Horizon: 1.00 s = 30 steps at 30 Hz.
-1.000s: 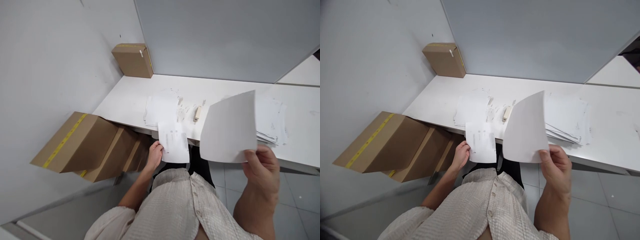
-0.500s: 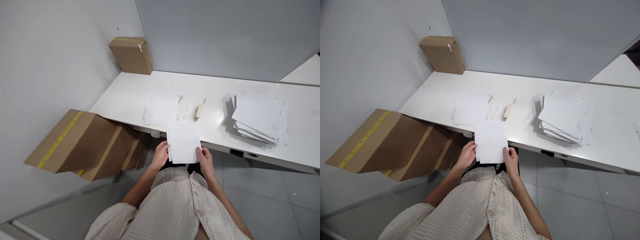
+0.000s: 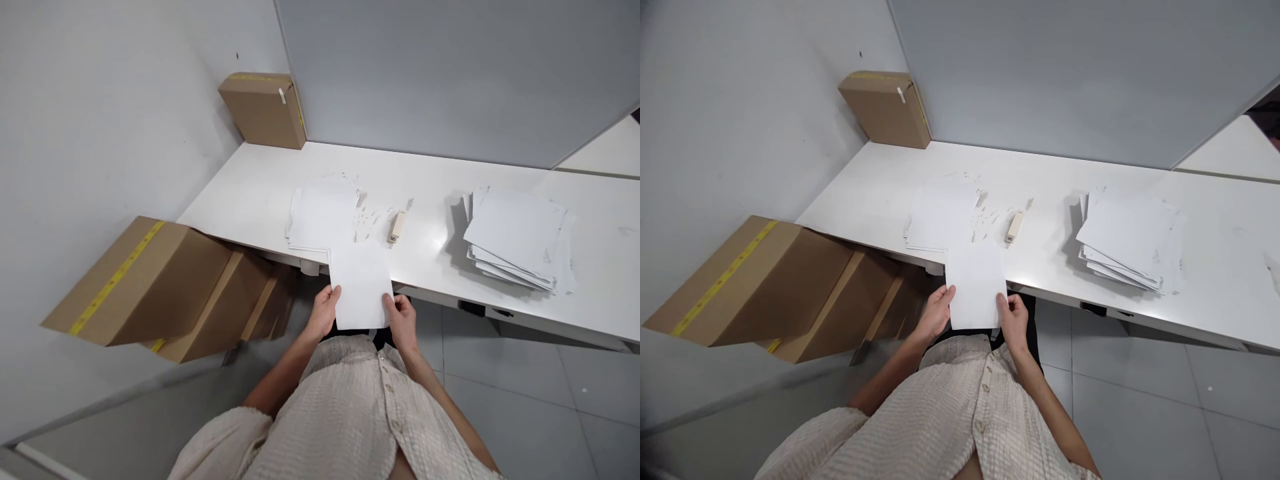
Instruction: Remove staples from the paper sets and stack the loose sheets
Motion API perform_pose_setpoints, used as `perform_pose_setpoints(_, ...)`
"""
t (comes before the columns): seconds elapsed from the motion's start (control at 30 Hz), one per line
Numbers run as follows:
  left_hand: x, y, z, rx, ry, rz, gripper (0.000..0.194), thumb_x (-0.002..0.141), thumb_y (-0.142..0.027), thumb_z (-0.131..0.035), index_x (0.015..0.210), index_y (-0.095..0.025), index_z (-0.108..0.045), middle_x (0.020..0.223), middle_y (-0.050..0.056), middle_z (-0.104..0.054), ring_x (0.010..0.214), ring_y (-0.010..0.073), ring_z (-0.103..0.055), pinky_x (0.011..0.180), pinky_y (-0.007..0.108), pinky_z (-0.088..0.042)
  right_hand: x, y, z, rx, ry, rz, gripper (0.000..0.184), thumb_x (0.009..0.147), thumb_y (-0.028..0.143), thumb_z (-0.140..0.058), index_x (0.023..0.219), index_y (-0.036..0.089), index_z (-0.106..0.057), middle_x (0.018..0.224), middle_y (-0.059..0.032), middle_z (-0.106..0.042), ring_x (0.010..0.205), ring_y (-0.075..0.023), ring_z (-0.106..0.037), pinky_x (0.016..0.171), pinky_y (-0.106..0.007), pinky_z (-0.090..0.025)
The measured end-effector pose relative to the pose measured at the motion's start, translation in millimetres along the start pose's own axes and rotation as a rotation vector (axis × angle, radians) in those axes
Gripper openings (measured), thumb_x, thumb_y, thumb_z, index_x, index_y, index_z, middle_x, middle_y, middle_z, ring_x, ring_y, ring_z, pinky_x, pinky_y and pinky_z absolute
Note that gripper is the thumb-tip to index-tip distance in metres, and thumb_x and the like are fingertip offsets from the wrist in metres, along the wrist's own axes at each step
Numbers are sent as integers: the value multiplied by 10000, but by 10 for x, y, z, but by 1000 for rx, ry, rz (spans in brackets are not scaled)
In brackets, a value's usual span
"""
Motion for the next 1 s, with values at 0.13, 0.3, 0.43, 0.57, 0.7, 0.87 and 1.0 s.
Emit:
perform_pose_setpoints(0.13, 33, 74, 50, 57, -4, -14, 448, 633, -495, -699, 860, -115, -627, 794, 58, -677, 716, 149, -604, 651, 256, -452, -7, 58, 17, -26, -27, 44, 358, 735, 483, -591, 611, 195, -418, 582, 53, -365, 531, -91, -313, 479, -224, -273)
perform_pose_setpoints(0.3, 47, 129, 97, 102, -1, -6, 460, 644, -519, -681, 831, -102, -637, 715, 44, -656, 630, 124, -567, 600, 239, -430, 19, 34, 42, -57, -36, 65, 367, 729, 491, -599, 616, 194, -418, 584, 53, -373, 534, -90, -324, 471, -220, -277)
perform_pose_setpoints(0.43, 49, 139, 147, 150, -26, -5, 457, 637, -542, -673, 739, -101, -614, 645, 23, -620, 569, 100, -520, 550, 221, -404, 64, -33, 73, -11, -57, 29, 357, 681, 493, -649, 775, 193, -481, 614, 49, -438, 533, -100, -384, 469, -222, -321)
perform_pose_setpoints(0.57, 39, 186, 190, 207, -46, 43, 487, 605, -575, -677, 680, -102, -592, 592, 8, -579, 524, 90, -490, 501, 210, -380, 122, -23, 20, 26, 20, 25, 399, 693, 501, -625, 907, 170, -563, 672, 8, -534, 583, -127, -456, 509, -239, -367)
perform_pose_setpoints(0.7, 38, 178, 169, 184, -36, 83, 495, 571, -574, -700, 712, -113, -592, 596, 0, -572, 510, 89, -492, 484, 207, -384, 141, -1, -13, 16, 71, 40, 353, 704, 508, -594, 769, 160, -604, 689, -23, -581, 590, -139, -469, 515, -248, -370)
perform_pose_setpoints(0.87, 151, -5, 132, 58, -75, 6, 479, 585, -521, -717, 847, -137, -602, 696, 14, -622, 572, 96, -546, 541, 209, -420, 107, -44, 19, -3, 69, 49, 332, 710, 496, -590, 735, 166, -603, 647, -5, -573, 556, -133, -451, 499, -245, -349)
perform_pose_setpoints(1.0, 266, -81, 117, 15, -106, -76, 445, 568, -479, -736, 812, -130, -605, 694, 14, -623, 600, 104, -551, 567, 215, -421, 88, -24, 21, -28, 111, 55, 309, 718, 479, -597, 708, 171, -590, 638, 3, -569, 564, -133, -458, 513, -244, -351)
Point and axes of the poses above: each hand's wrist, its own x-axis towards the middle knuckle, its own z-axis out of the back of the hand, y = z × x, the point moved 9 cm from there along x, towards the middle knuckle
